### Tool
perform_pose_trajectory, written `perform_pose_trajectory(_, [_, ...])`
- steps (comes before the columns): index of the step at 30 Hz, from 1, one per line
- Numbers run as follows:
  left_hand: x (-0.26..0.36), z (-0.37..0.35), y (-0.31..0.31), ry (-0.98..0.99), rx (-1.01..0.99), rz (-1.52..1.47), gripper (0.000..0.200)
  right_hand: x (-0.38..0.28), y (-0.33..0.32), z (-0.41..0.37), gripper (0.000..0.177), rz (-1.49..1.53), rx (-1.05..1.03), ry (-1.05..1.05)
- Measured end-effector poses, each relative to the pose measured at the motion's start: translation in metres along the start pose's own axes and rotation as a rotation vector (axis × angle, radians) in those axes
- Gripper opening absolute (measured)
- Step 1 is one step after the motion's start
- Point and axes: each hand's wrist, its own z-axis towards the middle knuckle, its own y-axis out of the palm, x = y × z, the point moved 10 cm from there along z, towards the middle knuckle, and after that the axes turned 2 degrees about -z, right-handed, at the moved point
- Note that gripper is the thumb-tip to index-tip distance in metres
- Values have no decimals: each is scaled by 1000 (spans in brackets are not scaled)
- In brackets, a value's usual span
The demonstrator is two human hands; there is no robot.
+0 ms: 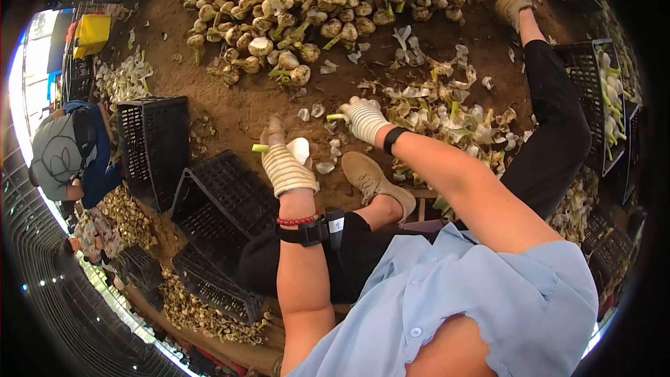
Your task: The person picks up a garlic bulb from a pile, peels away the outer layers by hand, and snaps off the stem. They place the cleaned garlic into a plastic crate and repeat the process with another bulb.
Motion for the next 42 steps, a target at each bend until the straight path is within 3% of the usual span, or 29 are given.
perform_pose_trajectory(2, [13,-3,10,216,-156,-78,33,19,-15,-12,50,730,199,29])
perform_pose_trajectory(3, [6,6,5,118,-120,30,38,33,-16,-15,53,873,162,60])
perform_pose_trajectory(4, [9,-2,5,119,-127,21,38,39,-18,-24,42,1133,217,-75])
perform_pose_trajectory(6, [2,-37,39,21,-451,175,45,30,-35,-75,32,1521,55,-404])
perform_pose_trajectory(7, [-2,-42,57,79,-593,152,46,32,-52,-102,32,1513,74,-403])
perform_pose_trajectory(9, [-14,-57,85,121,-821,105,40,15,-88,-160,30,1643,-34,-652])
perform_pose_trajectory(10, [-16,-72,92,133,-880,159,38,18,-94,-170,30,1638,-17,-655])
perform_pose_trajectory(12, [-12,-84,96,160,-826,237,33,19,-112,-197,39,1211,229,-789])
perform_pose_trajectory(14, [-4,-91,103,321,-900,275,44,18,-115,-208,45,1137,212,-843])
perform_pose_trajectory(16, [-6,-104,108,302,-976,138,35,22,-138,-230,48,560,643,-752])
perform_pose_trajectory(18, [-1,-118,106,423,-964,165,26,23,-135,-239,42,660,634,-735])
perform_pose_trajectory(20, [0,-136,102,402,-961,154,23,40,-117,-227,36,1403,366,-536])
perform_pose_trajectory(21, [2,-140,100,466,-930,203,25,48,-105,-224,37,1447,321,-325])
perform_pose_trajectory(24, [-1,-141,97,548,-847,360,33,50,-109,-238,41,1441,450,-426])
perform_pose_trajectory(26, [-10,-121,96,554,-777,326,42,40,-110,-253,44,1488,389,-339])
perform_pose_trajectory(27, [-18,-91,103,963,-848,450,50,38,-117,-259,44,1347,510,-382])
perform_pose_trajectory(28, [-15,-99,103,967,-849,453,50,37,-124,-266,43,1202,627,-421])
perform_pose_trajectory(31, [-5,-134,105,889,-897,380,40,40,-115,-259,44,1260,534,-456])
perform_pose_trajectory(33, [-2,-151,98,559,-818,214,29,45,-105,-251,44,1329,440,-459])
perform_pose_trajectory(34, [-2,-154,98,562,-818,215,29,46,-102,-249,44,1329,441,-461])
perform_pose_trajectory(36, [-5,-152,96,498,-785,206,24,52,-115,-257,39,1189,665,-504])
perform_pose_trajectory(37, [6,-160,95,659,-748,220,23,50,-119,-262,39,1188,666,-506])
perform_pose_trajectory(39, [7,-164,93,692,-727,236,22,66,-120,-272,39,1000,760,-183])
perform_pose_trajectory(42, [11,-180,89,770,-721,238,18,56,-133,-291,42,863,817,-95])
